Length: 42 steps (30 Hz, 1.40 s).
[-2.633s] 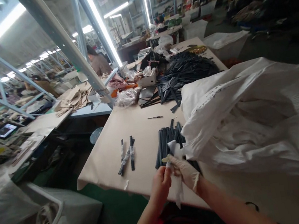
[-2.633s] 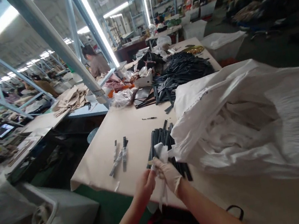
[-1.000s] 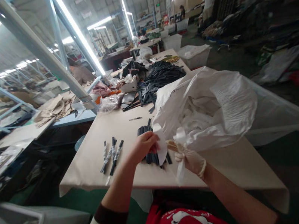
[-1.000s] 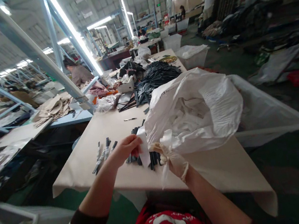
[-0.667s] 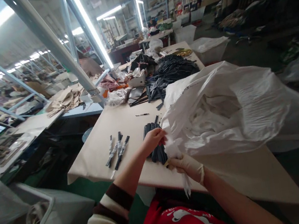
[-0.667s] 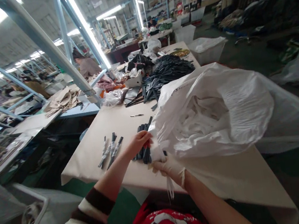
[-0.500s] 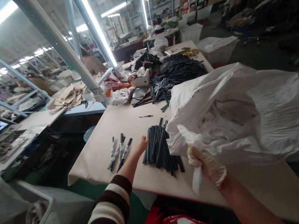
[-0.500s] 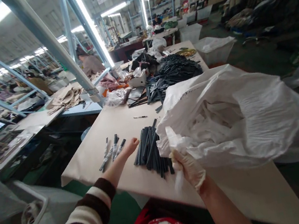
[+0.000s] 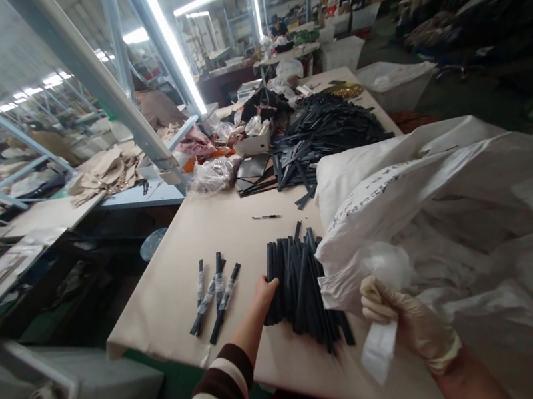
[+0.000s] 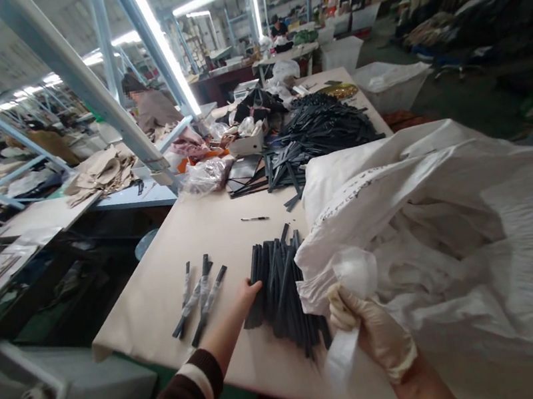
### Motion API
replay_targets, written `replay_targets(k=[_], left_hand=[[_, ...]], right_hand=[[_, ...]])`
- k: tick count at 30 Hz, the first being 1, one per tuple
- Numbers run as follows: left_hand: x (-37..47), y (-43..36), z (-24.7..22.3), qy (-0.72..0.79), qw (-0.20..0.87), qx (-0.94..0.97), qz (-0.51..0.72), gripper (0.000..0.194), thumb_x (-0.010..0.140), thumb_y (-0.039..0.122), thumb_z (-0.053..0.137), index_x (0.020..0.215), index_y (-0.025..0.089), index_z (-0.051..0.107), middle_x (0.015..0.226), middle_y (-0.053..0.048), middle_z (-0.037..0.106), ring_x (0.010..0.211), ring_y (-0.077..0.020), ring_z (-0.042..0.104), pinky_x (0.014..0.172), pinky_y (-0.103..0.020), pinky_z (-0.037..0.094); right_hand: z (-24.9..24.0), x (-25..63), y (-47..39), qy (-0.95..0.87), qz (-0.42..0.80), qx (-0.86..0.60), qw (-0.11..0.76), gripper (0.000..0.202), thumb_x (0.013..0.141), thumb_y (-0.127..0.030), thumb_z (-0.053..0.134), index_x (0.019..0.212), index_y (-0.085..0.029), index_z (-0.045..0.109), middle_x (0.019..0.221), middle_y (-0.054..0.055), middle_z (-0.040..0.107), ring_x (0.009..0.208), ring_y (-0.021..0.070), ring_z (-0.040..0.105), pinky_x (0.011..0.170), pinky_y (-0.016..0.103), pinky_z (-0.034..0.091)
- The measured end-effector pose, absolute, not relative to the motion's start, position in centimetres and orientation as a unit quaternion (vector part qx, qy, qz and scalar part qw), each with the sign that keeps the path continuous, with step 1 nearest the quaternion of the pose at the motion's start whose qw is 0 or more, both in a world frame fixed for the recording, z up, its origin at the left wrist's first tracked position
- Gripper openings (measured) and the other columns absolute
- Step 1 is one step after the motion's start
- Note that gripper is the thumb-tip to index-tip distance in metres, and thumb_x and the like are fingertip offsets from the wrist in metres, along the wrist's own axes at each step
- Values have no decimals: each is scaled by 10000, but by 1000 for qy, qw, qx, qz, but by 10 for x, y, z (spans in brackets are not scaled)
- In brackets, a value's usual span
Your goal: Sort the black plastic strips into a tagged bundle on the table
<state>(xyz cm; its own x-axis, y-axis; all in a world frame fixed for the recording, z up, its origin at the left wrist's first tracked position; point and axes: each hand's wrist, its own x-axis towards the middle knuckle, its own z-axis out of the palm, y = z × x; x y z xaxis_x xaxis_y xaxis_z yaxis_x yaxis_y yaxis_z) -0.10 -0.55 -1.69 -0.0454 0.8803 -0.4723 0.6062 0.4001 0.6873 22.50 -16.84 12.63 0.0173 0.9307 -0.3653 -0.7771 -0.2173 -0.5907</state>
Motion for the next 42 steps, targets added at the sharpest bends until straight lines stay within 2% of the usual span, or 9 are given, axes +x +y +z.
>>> replay_targets(k=[3,6,11,16,22,28,34,39,42], left_hand=[[-12,-12,-8,713,449,507,183,276,691,225,584,925,93,520,862,-108,622,846,-214,591,646,-252,447],[-16,-25,9,691,486,494,207,301,667,182,592,944,90,518,773,-71,614,742,-178,594,592,-232,444],[-6,-70,57,603,595,487,213,349,681,271,576,986,107,536,598,5,555,504,-105,517,484,-209,406],[4,-153,130,497,672,500,228,504,626,347,648,1049,100,530,589,20,546,510,-74,484,504,-180,369],[12,-243,193,465,672,543,192,461,612,325,663,1002,104,553,617,25,540,516,-65,459,488,-171,342],[27,-270,203,454,638,603,153,403,630,299,609,981,107,564,630,27,528,538,-78,464,488,-175,359],[36,-283,198,463,537,691,137,253,654,239,548,876,118,569,620,31,502,538,-82,421,469,-175,325],[51,-290,187,462,482,724,175,237,670,273,555,848,122,590,679,5,539,625,-113,445,532,-188,349],[59,-290,175,469,479,712,209,233,664,289,569,833,129,566,666,9,527,629,-117,447,555,-196,360]], right_hand=[[127,223,-167,-113,659,-387,636,261,655,-336,711,567,-143,559,471,-58,368,405,24,249,374,179,235],[127,218,-165,-92,633,-415,647,276,616,-356,736,558,-146,567,484,-43,442,397,27,292,352,174,260],[128,221,-172,-82,593,-450,662,324,596,-439,726,582,-141,599,510,-25,521,393,28,358,330,156,285],[133,239,-198,-85,574,-448,681,324,588,-439,727,577,-134,618,489,-33,519,375,17,348,315,152,270],[153,247,-239,-119,577,-458,666,374,598,-492,699,591,-127,619,474,-39,502,362,14,323,311,162,250],[178,253,-279,-209,518,-483,675,316,570,-442,731,558,-163,583,447,-43,485,389,54,355,334,205,240],[170,271,-304,-257,506,-530,630,357,570,-450,725,460,-163,544,378,-46,426,373,62,335,364,237,222],[150,250,-312,-230,551,-483,641,308,558,-427,743,670,-169,617,573,-27,576,474,77,442,423,219,298],[142,220,-323,-250,601,-466,599,335,582,-447,724,671,-149,599,536,-22,557,455,69,428,409,211,266]])
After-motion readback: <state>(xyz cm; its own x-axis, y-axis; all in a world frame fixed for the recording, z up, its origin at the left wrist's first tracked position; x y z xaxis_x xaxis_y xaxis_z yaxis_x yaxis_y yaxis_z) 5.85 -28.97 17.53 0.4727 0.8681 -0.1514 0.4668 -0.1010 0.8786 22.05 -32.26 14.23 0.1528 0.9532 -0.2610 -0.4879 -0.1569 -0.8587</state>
